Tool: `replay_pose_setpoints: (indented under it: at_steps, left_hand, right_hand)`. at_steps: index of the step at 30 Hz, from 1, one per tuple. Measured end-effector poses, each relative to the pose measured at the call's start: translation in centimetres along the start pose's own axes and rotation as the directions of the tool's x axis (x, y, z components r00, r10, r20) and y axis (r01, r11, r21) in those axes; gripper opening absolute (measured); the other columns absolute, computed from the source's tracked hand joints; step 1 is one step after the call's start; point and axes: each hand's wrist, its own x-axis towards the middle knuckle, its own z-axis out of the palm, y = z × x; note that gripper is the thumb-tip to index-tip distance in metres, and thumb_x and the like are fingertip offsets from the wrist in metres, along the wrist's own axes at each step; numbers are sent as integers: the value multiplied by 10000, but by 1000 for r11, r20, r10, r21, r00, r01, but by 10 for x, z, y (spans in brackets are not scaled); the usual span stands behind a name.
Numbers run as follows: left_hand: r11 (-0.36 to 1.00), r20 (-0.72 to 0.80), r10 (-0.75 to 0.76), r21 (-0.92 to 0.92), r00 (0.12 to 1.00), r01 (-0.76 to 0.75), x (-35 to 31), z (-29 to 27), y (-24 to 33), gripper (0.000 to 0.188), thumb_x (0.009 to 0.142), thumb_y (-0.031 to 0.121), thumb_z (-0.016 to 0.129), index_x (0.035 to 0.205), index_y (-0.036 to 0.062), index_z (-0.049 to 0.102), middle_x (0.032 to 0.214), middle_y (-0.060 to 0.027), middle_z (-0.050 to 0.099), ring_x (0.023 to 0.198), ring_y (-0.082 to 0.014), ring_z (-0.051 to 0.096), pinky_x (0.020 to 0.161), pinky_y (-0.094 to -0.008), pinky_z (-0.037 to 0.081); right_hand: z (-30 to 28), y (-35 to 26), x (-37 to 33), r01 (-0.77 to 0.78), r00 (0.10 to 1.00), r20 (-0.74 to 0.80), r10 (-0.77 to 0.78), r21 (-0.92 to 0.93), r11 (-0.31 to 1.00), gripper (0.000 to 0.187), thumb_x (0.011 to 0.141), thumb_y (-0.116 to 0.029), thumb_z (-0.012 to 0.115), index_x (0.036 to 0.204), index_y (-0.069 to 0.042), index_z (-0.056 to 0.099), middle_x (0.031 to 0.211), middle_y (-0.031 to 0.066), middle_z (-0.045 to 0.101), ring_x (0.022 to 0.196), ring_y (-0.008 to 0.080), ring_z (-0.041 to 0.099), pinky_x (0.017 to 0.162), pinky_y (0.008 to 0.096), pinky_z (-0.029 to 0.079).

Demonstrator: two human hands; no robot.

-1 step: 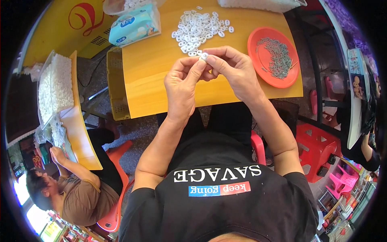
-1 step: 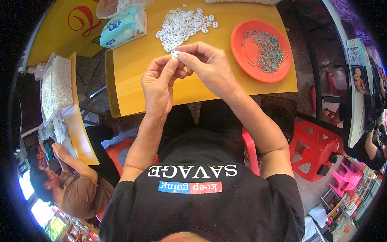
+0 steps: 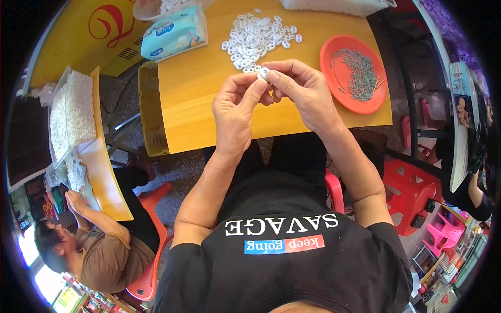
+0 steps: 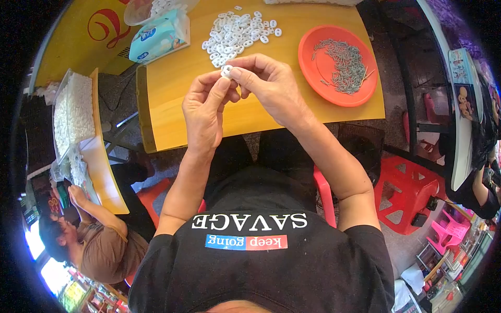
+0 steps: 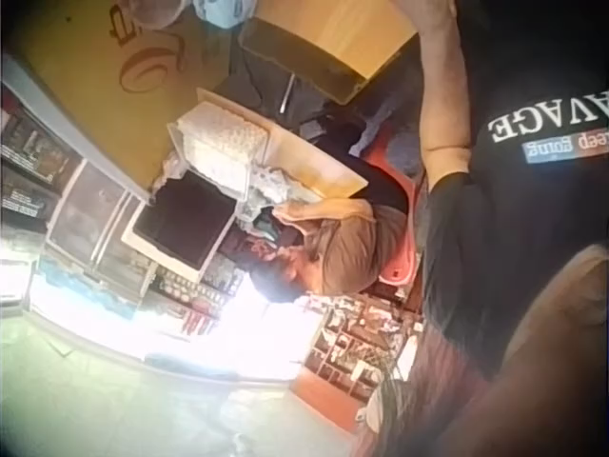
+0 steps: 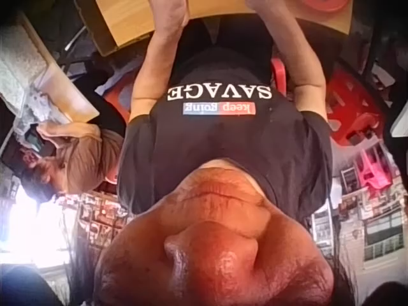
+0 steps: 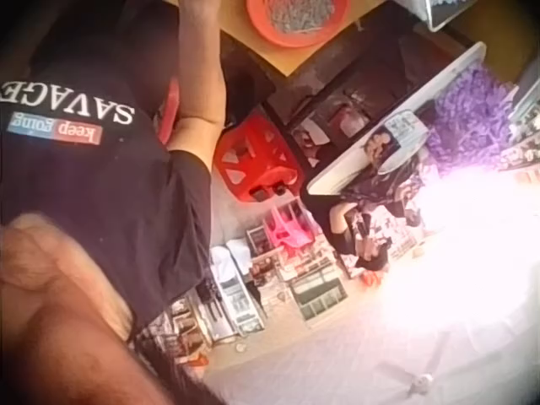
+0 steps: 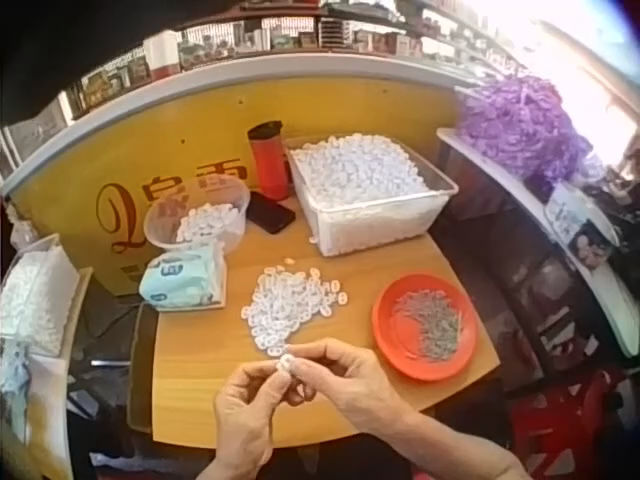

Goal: Assembling small white plastic components by inserting metal pins into them.

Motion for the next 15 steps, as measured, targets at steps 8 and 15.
replay_pose_setpoints:
  at_steps: [8,15]
  left_hand:
    - [983,145,159,71,977,-171,4,-13,-8,297,998,246,555,1176,15,605,1195,-63,573,933,-113,582,812,-234,485]
    - [997,297,70,-59,952,-55,-7,-5,2,311,1023,254,503,1194,6,581,1208,-54,565,803,-66,583,689,-186,475]
  right_hand:
    - [10,-10,-2,-171,982,119,144,268,948,455,932,-112,637,1356,-35,491,918,29,631,688,72,529,633,231,474]
    - [19,-12,-9,-185,979,141,146,322,929,690,898,-47,645,1491,-70,293,915,64,603,701,104,545,632,267,496]
